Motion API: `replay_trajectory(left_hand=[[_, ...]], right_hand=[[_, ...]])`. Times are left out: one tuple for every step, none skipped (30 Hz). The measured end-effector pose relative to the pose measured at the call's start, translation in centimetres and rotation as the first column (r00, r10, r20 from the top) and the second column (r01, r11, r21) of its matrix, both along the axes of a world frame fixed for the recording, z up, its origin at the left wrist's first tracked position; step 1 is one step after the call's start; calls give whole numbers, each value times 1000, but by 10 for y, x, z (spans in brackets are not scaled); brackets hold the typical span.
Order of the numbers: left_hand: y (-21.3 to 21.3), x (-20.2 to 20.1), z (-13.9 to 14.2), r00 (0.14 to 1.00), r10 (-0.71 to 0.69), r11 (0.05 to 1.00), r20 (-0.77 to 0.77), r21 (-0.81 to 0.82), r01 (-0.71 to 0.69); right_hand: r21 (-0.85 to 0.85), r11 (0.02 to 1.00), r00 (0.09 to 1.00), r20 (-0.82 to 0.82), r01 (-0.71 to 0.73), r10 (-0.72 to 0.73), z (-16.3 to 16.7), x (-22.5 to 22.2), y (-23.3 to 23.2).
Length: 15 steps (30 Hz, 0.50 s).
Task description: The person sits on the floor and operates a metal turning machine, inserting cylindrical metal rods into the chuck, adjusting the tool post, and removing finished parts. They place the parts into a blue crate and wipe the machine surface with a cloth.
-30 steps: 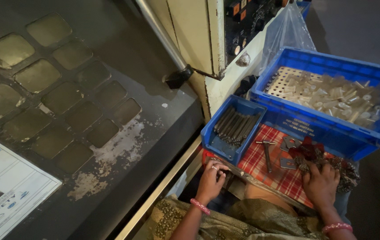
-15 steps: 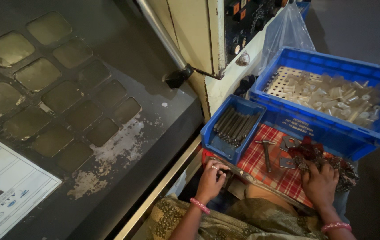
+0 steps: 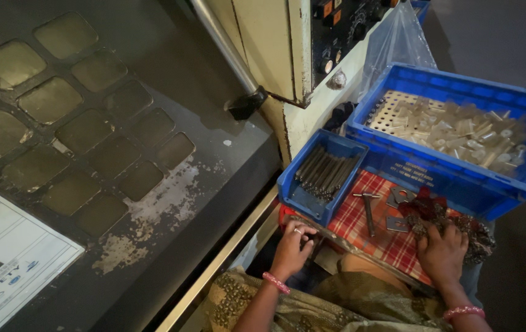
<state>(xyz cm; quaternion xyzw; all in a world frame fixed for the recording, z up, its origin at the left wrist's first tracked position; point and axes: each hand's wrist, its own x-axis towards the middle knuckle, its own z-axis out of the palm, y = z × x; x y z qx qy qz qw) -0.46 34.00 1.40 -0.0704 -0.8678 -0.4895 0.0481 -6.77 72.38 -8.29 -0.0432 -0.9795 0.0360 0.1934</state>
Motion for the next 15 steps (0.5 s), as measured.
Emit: replay_trajectory(left_hand=[[0,0,0,1000,0,1000,4,-2,0],[1,0,0,1000,1,1000,8,-4,-1],[1,0,1,1000,2,1000,12,-6,-1],[1,0,1,1000,5,1000,31,-17,-5],[2,0,1,999,9,1000,50,-27,-8],[2,1,1,997,13,999,70,-38,-11],[2,2,1,998,10,999,59,-32,-8],[1,2,1,999,6,1000,48,-25,-5],[1,2,1,999,1,1000,36,-19,-1],[1,2,1,1000,-2,1000,29,-16,2],[1,2,1,1000,-6,1000,21,-13,6],[0,2,1,1000,-9,1000,14,-10,9],[1,2,0,1000,-11,1000,4,-11,11],[0,3,0,1000,-13,1000,-6,-11,13],[0,3,-1,1000,-14,1000,-15,-12,14]], right_hand=[[-21,1000,999,-34,-20,19,0,0,0],[-41,998,997,-68,-40,37,0,0,0],[-61,996,993,-103,-61,54,0,1,0],[-55,997,996,-71,-49,45,0,1,1],[-48,998,999,-39,-36,34,0,1,1],[-41,999,1000,-8,-24,24,1,1,1],[-41,999,1000,-10,-23,22,1,2,1],[-40,999,1000,-12,-21,21,1,2,1],[-40,999,1000,-15,-19,18,1,2,1],[-49,999,1000,-23,-21,20,0,2,1],[-59,998,999,-30,-23,21,0,2,1],[-69,997,999,-37,-25,22,0,3,1],[-68,997,998,-59,-33,29,-1,3,1],[-67,997,996,-81,-41,35,-2,3,1],[-65,997,994,-102,-50,43,-3,3,1]])
